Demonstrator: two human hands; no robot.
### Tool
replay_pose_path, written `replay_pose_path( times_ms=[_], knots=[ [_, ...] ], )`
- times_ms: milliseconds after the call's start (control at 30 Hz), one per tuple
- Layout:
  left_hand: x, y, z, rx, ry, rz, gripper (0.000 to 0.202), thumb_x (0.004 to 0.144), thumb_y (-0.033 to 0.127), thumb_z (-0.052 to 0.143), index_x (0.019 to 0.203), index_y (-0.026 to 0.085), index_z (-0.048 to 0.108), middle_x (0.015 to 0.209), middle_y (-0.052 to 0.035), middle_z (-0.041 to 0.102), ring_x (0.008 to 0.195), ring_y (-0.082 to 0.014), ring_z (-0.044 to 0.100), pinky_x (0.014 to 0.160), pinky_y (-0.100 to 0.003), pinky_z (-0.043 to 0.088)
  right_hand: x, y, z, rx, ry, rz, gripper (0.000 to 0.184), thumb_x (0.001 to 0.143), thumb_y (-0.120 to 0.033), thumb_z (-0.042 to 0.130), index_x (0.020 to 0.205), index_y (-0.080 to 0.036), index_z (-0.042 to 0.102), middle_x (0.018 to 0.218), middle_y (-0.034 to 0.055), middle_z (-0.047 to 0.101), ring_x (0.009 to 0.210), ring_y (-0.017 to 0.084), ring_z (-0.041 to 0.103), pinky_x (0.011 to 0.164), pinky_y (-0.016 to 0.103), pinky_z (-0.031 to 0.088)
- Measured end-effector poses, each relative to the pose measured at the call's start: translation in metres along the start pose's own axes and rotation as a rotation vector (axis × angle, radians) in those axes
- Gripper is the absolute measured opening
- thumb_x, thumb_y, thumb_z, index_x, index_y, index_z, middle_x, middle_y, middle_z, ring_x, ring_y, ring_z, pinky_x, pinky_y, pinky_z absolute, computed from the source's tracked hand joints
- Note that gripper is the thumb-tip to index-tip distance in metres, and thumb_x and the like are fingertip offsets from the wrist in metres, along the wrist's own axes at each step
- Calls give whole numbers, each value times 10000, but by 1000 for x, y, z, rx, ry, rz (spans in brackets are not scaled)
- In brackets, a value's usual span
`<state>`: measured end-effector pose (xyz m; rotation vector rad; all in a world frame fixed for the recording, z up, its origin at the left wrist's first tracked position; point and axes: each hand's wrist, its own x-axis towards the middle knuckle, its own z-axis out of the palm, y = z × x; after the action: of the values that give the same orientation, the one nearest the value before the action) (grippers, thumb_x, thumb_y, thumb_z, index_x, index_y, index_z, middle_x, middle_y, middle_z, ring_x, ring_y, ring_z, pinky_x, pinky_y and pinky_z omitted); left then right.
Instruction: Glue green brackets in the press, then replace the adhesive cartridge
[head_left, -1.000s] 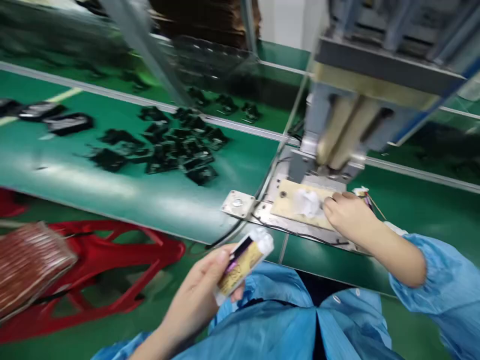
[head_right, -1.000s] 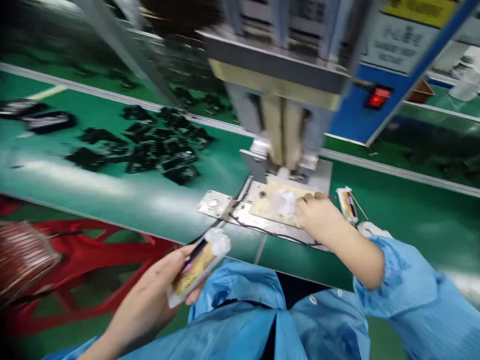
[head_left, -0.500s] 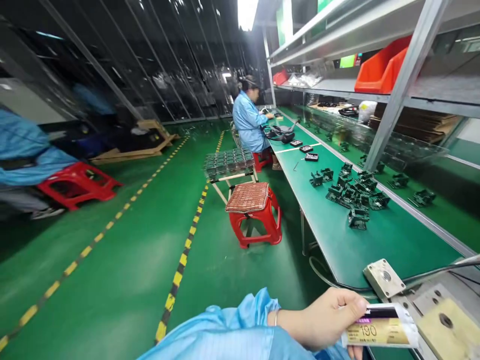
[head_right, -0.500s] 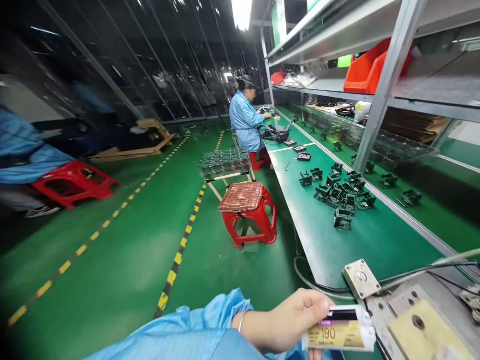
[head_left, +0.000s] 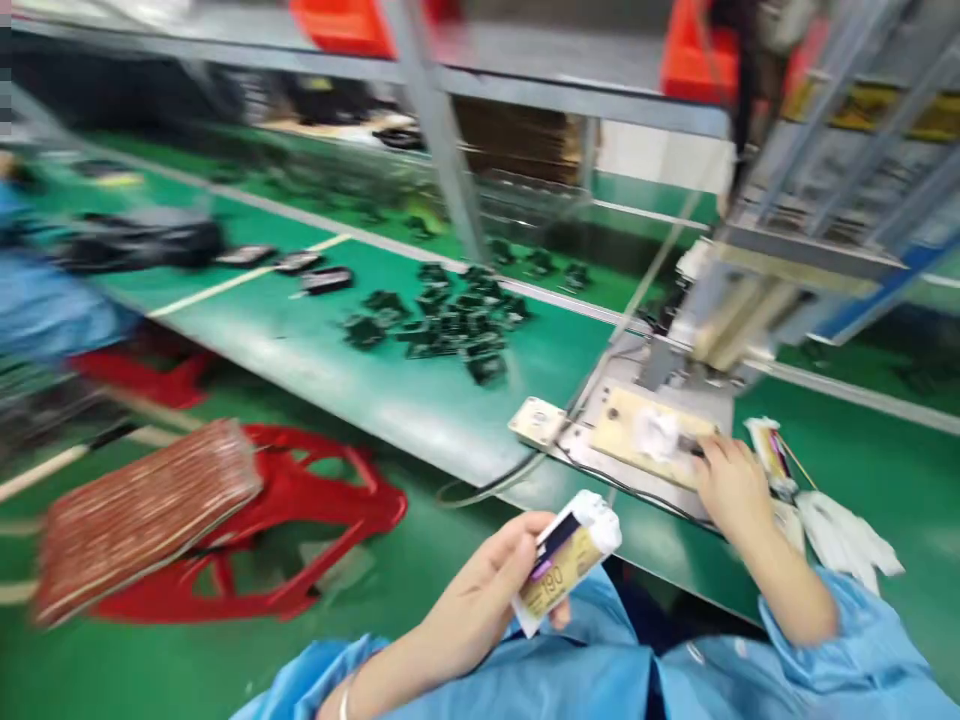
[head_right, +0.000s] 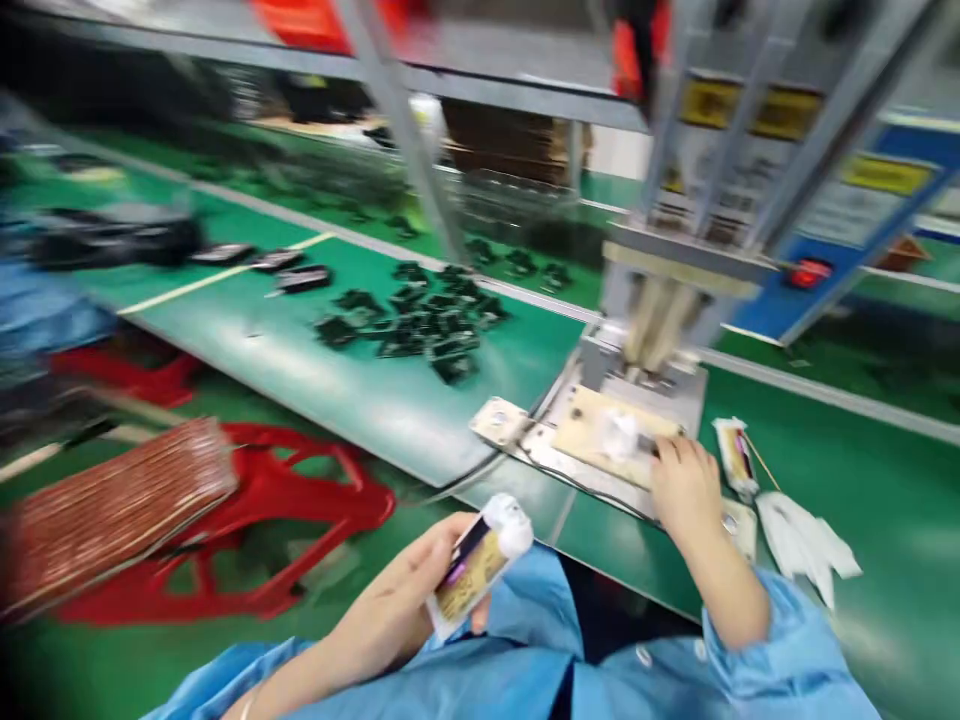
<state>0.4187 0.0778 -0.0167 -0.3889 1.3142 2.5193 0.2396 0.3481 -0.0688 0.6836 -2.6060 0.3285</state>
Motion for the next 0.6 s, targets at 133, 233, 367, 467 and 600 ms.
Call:
replay_pose_path(
  times_ms=[133, 233, 367, 467, 600],
  knots=[
    [19, -6, 33, 145, -59, -159, 569, 809, 666, 689, 1071, 168, 601, 656, -29, 703, 607, -159, 659, 611, -235, 458, -37, -13, -45, 230, 116, 183, 257, 991, -279, 492, 1042, -164, 717, 1036, 126, 704, 990, 256, 631, 915, 422, 504],
    [42, -24, 57, 291, -129, -232, 591, 829, 683, 652, 1128, 182, 561, 708, -31, 710, 651, -173, 648, 660, -271, 480, -69, -35, -82, 930, -73, 362, 257, 961, -419, 600, 891, -201, 717, 816, 36, 659, 670, 145, 611, 597, 259, 500],
    [75, -60, 94, 536, -357, -288, 604, 880, 696, 559, 1213, 195, 500, 771, -22, 685, 722, -181, 637, 702, -284, 510, -105, -52, -94, 1535, -141, 762, 477, 781, -620, 763, 919, -179, 647, 777, 8, 625, 576, 124, 591, 509, 231, 465],
    [91, -85, 128, 735, -446, -298, 594, 935, 674, 466, 1306, 211, 434, 896, -37, 667, 677, -165, 613, 656, -293, 524, -136, -35, -88, 1610, 87, 1013, 551, 762, -708, 721, 926, -195, 606, 732, -5, 622, 571, 130, 574, 525, 247, 475],
    [111, -99, 145, 990, -402, -24, 501, 962, 600, 470, 1325, 255, 458, 1170, -77, 610, 868, -194, 669, 812, -337, 573, -215, 16, -89, 1236, 460, 1362, 600, 704, -776, 707, 833, -199, 604, 663, -19, 565, 565, 113, 500, 507, 231, 415]
  ],
)
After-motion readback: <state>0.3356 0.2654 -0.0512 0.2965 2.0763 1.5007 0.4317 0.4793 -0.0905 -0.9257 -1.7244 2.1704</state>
